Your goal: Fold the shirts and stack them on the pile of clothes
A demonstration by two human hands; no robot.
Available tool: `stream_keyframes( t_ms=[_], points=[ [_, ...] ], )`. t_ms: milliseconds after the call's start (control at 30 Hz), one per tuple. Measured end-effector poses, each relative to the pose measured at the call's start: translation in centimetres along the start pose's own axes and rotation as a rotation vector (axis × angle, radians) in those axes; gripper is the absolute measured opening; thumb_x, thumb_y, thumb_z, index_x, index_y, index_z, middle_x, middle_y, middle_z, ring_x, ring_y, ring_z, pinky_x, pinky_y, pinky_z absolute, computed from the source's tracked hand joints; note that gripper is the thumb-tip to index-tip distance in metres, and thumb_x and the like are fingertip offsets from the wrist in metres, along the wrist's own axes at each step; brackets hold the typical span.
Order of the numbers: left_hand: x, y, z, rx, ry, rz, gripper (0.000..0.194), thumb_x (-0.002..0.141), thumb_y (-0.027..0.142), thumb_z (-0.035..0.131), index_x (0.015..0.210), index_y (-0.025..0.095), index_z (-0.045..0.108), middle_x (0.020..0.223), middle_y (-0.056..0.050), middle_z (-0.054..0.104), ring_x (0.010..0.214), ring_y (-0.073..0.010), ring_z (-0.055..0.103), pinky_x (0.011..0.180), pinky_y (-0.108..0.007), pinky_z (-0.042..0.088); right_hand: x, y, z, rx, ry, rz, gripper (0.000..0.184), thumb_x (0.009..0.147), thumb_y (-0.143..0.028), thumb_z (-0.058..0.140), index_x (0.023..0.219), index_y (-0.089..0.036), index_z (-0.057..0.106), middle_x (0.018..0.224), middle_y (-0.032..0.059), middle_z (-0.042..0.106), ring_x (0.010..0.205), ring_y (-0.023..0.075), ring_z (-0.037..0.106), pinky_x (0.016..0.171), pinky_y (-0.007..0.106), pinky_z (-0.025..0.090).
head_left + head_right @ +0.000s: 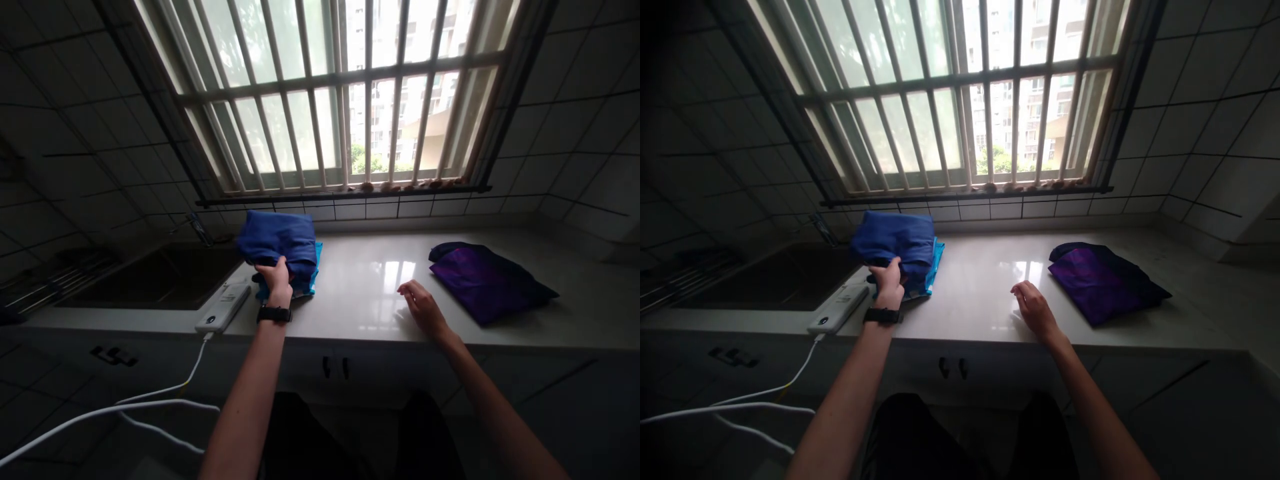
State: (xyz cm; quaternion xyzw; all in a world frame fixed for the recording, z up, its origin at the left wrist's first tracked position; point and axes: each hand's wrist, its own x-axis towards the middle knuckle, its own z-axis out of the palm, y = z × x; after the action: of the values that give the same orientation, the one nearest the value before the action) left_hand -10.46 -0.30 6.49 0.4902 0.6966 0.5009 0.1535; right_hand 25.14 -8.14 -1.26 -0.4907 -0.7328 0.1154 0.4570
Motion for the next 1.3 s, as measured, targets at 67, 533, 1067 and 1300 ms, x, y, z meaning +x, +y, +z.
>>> stream_keyframes(
  t_ms=[67, 533, 1067, 1300],
  points=[
    [-1.6, -1.5, 0.1, -0.202, 0.085, -0.255, 0.058, 0.093, 0.022, 0.058, 0.147, 0.021, 0.035, 0.148, -0.018, 0.051, 0.11, -0.022, 0.07, 0.068, -0.03, 0.063, 0.0, 0.0, -0.1, -0.005, -0.043, 0.002, 0.02, 0.098, -0.028, 0.04, 0.082, -0.026, 0.052, 0.088, 0.0074, 0.064, 0.083, 0.0248, 0.062, 0.084, 0.038, 0.051],
    [-12.2, 0.2, 4.5, -0.018, -0.381, 0.222, 0.018, 0.082, 0.025, 0.064, 0.099, 0.02, 0.062, 0.088, -0.002, 0.062, 0.081, -0.0184, 0.063, 0.083, -0.034, 0.055, 0.2, -0.7, -0.3, -0.023, -0.225, 0.016, 0.027, 0.1, -0.035, 0.036, 0.074, -0.027, 0.039, 0.082, 0.0033, 0.054, 0.075, 0.0206, 0.054, 0.078, 0.035, 0.049],
    [-16.4, 1.8, 9.6, -0.298, -0.923, 0.418, 0.051, 0.088, 0.05, 0.064, 0.129, 0.021, 0.074, 0.088, -0.002, 0.065, 0.075, -0.0152, 0.056, 0.073, -0.029, 0.049, 0.3, 0.3, 0.4, -0.051, -0.276, 0.008, 0.035, 0.103, -0.036, 0.034, 0.077, -0.024, 0.053, 0.086, 0.0048, 0.06, 0.082, 0.0206, 0.058, 0.085, 0.035, 0.051],
    [-16.0, 2.1, 9.2, -0.233, -0.9, 0.418, 0.036, 0.089, 0.051, 0.06, 0.088, 0.02, 0.078, 0.088, -0.006, 0.074, 0.076, -0.0191, 0.061, 0.071, -0.031, 0.05, 2.1, 3.0, -6.3, -0.496, 0.267, 0.4, 0.042, 0.095, -0.026, 0.044, 0.133, -0.014, 0.057, 0.138, 0.0221, 0.058, 0.128, 0.034, 0.057, 0.107, 0.05, 0.045]
  ],
)
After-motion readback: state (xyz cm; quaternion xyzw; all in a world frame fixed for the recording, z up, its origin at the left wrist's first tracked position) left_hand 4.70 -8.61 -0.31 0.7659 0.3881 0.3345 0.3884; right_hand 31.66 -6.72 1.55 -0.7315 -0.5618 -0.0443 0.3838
